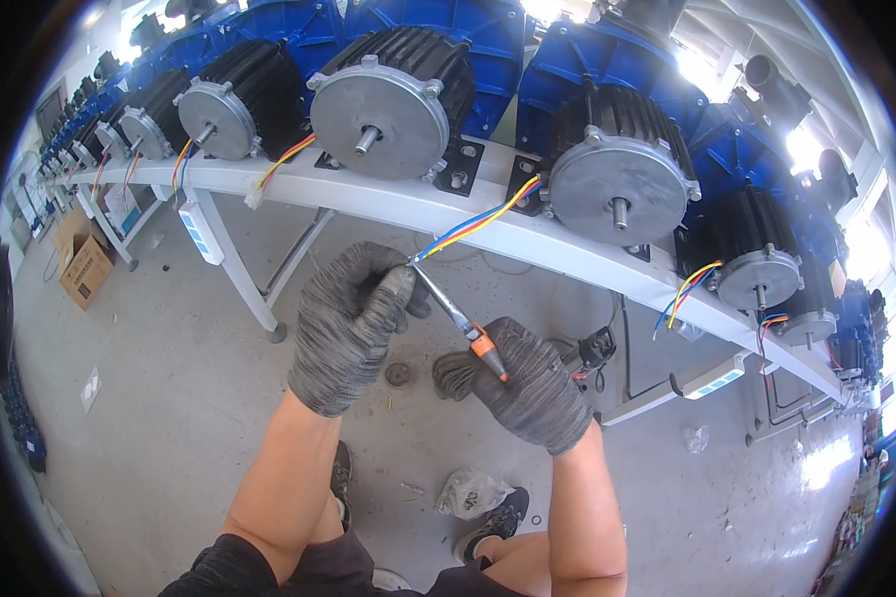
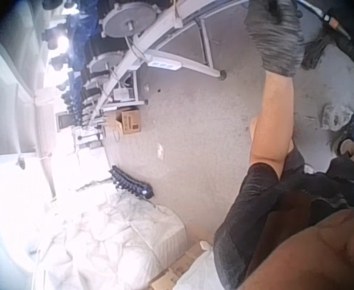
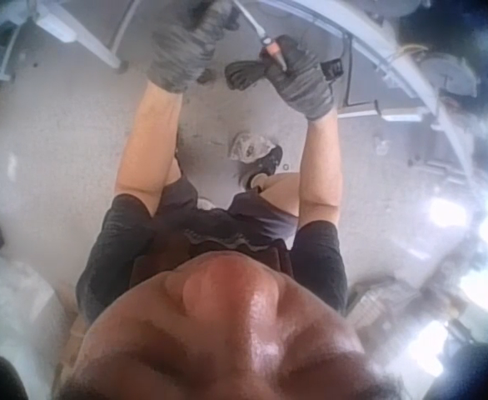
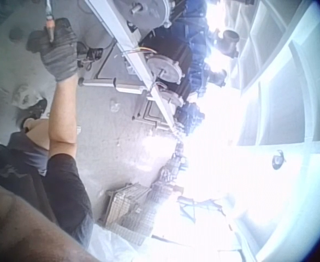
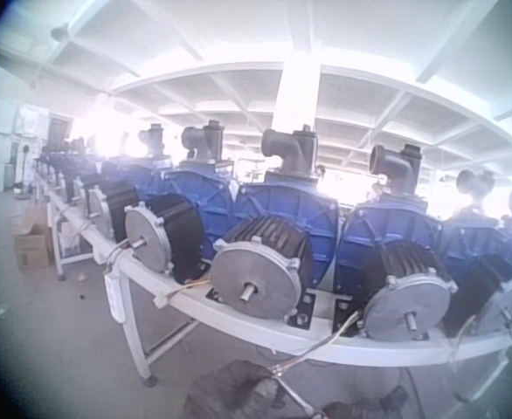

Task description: Stripping insulation from wires and crimping metal terminals onto them for electric motors on a production line.

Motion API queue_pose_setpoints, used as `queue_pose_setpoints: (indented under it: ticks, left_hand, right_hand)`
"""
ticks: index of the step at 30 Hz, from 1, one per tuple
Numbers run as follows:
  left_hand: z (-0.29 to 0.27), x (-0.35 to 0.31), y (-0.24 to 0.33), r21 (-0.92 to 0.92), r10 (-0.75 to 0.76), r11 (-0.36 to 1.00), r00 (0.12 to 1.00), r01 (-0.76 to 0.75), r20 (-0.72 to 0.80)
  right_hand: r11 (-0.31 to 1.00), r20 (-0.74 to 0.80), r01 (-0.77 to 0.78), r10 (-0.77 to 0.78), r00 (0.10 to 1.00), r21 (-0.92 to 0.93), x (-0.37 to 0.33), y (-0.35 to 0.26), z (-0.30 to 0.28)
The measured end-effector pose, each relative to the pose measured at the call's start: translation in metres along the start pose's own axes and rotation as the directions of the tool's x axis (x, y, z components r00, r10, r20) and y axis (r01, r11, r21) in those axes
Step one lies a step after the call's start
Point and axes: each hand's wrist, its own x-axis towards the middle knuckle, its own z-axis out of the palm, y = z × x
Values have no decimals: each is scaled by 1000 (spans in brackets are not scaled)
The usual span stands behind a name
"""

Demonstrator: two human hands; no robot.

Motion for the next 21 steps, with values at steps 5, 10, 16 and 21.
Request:
queue_pose_setpoints:
  ticks: [5,10,16,21]
  left_hand:
    - [0,2,-9,264,139,956,990,-126,-30]
    - [1,1,-9,516,308,821,951,-244,-40]
    - [2,3,-13,580,425,745,905,-330,-31]
    - [1,2,-10,519,353,805,935,-287,-29]
  right_hand:
    - [996,33,33,-36,999,83,-2,-3,-3]
    - [999,36,32,-31,999,-31,0,-23,-9]
    - [992,-10,54,-55,998,-111,-4,-19,-7]
    - [995,-34,30,-33,999,-92,-7,-14,-3]
